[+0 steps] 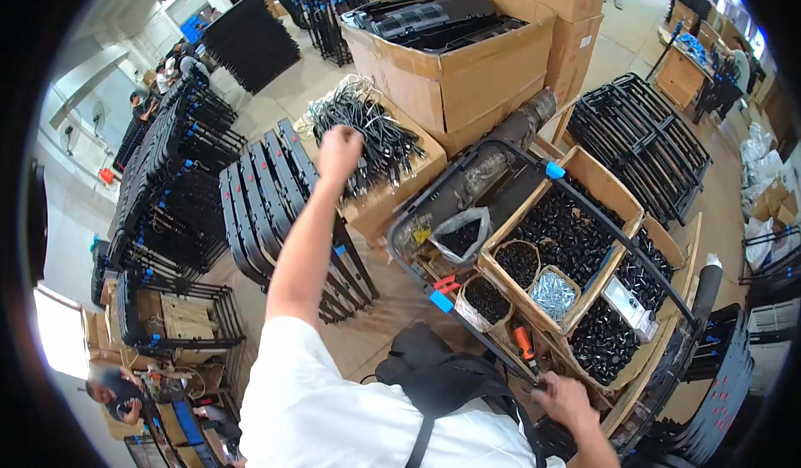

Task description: Assemble structural components of exercise equipment using a power drill and hand tools.

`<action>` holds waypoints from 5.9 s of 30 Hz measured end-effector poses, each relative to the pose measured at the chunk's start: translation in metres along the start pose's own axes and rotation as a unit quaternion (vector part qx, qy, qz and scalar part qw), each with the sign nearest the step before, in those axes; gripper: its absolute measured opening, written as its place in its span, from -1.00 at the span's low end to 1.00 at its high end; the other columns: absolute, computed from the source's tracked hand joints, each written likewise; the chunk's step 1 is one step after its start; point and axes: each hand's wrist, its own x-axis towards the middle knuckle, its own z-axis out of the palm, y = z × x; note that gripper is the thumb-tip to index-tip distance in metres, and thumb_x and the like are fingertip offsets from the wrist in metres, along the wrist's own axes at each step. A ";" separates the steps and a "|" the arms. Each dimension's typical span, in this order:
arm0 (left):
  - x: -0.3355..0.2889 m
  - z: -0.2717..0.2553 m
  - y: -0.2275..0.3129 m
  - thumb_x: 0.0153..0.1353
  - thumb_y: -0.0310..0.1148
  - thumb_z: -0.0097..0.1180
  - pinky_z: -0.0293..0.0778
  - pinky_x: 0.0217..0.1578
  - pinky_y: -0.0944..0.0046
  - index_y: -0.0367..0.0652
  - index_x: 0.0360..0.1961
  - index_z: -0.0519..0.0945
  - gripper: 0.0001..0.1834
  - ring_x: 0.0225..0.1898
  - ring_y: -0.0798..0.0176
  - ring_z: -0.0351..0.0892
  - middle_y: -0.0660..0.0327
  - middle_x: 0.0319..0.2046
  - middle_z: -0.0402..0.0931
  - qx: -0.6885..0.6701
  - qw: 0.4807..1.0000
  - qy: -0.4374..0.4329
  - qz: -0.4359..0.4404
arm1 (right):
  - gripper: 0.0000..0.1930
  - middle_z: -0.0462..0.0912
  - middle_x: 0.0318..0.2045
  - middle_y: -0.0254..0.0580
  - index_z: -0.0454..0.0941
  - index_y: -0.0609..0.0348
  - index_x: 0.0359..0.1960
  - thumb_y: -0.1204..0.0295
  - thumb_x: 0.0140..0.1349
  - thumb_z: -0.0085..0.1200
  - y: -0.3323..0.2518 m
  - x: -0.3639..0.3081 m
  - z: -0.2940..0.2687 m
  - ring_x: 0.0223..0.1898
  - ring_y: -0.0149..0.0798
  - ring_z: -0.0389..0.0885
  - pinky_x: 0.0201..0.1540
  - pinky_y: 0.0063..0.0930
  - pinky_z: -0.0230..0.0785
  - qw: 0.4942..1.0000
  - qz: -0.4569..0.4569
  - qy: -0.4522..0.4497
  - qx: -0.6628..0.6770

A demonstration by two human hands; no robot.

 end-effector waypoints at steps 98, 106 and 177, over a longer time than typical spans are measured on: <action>-0.301 0.034 0.039 0.66 -0.07 -0.08 0.59 -0.24 0.21 -0.19 -0.13 0.52 -0.61 -0.36 0.24 0.63 0.27 -0.40 0.48 -0.455 0.356 -0.803 -0.147 | -0.70 0.57 -0.48 -0.31 0.55 0.16 -0.10 0.20 0.64 -0.08 -0.120 0.198 0.035 -0.42 -0.27 0.61 -0.35 -0.35 0.50 0.464 0.075 0.383 0.795; -0.300 -0.008 0.032 0.62 -0.05 0.03 0.51 -0.48 0.27 -0.09 -0.26 0.49 -0.64 -0.52 0.26 0.59 0.28 -0.44 0.51 -0.416 0.245 -0.848 -0.221 | -0.76 0.28 -0.61 -0.54 0.52 0.09 -0.19 0.31 0.61 -0.16 -0.075 0.190 -0.041 -0.70 -0.51 0.14 -0.64 -0.49 0.02 0.379 0.140 0.497 0.768; -0.285 0.021 -0.125 0.54 -0.14 0.20 0.50 -0.44 0.39 -0.12 -0.07 0.68 -0.73 -0.40 0.48 0.60 0.36 -0.37 0.63 -0.494 0.611 -0.529 -0.321 | -0.62 0.53 -0.40 -0.44 0.62 0.20 0.04 0.14 0.66 -0.12 -0.253 0.206 0.243 -0.33 -0.48 0.41 -0.16 -0.52 0.29 0.841 0.043 0.020 0.539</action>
